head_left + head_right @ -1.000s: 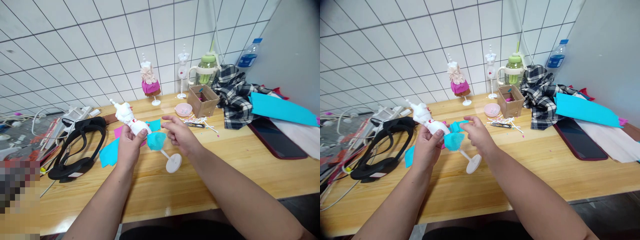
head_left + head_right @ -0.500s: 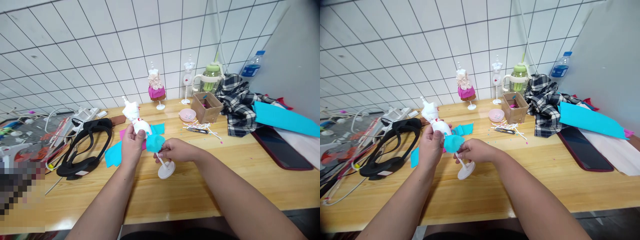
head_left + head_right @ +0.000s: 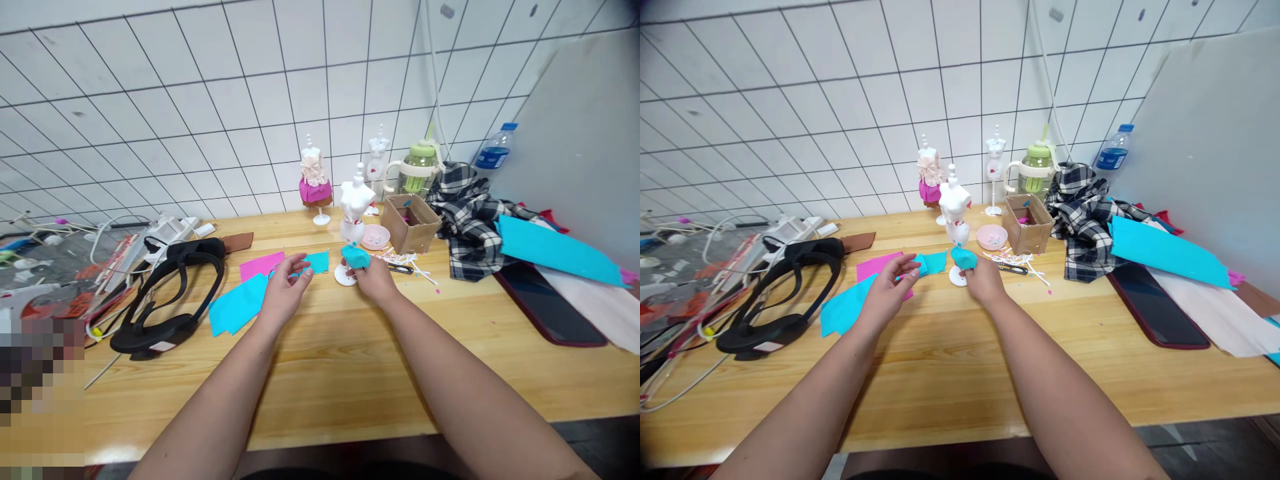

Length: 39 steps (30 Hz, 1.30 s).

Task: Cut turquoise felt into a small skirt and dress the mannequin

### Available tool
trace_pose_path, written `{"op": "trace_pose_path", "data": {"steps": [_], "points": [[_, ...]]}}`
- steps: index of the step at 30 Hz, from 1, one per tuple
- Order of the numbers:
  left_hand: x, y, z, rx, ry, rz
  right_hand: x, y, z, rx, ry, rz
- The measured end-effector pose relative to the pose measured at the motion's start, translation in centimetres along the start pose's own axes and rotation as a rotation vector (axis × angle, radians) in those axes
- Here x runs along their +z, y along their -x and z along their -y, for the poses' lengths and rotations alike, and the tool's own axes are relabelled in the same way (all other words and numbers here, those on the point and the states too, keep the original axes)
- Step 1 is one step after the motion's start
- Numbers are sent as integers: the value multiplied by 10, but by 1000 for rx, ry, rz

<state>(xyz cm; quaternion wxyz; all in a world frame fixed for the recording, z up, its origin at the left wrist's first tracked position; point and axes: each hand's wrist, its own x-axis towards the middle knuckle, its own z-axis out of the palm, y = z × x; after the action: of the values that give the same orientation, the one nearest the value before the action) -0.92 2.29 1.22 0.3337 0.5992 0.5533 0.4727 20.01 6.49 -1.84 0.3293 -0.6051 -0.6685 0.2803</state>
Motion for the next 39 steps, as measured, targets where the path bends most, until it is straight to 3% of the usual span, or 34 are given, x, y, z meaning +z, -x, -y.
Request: {"op": "trace_pose_path", "data": {"steps": [4, 7, 10, 13, 16, 18, 22, 25, 28, 32, 39], "points": [[1, 4, 11, 131, -499, 111, 3, -3, -5, 20, 10, -6], [4, 8, 18, 23, -819, 162, 3, -8, -6, 38, 21, -33], [6, 8, 20, -141, -886, 216, 3, -13, -5, 43, 14, -39], [4, 4, 18, -106, -869, 135, 4, -15, -4, 30, -5, -15], [2, 1, 12, 146, -702, -29, 6, -10, -1, -9, -37, 43], [2, 1, 6, 249, -440, -30, 7, -4, 4, -48, -56, 94], [-1, 2, -3, 105, 151, -101, 6, 10, 18, -167, -70, 182], [-9, 1, -11, 81, 444, -98, -1, 18, 28, -350, 47, 225], [-18, 2, -22, 36, 473, -13, -9, 22, 35, -447, 191, 238], [-18, 8, -33, -90, 418, -85, -15, 26, 39, -495, 281, 218], [-10, 12, -33, -198, 540, -232, -16, 30, 44, -563, 383, 176]]}}
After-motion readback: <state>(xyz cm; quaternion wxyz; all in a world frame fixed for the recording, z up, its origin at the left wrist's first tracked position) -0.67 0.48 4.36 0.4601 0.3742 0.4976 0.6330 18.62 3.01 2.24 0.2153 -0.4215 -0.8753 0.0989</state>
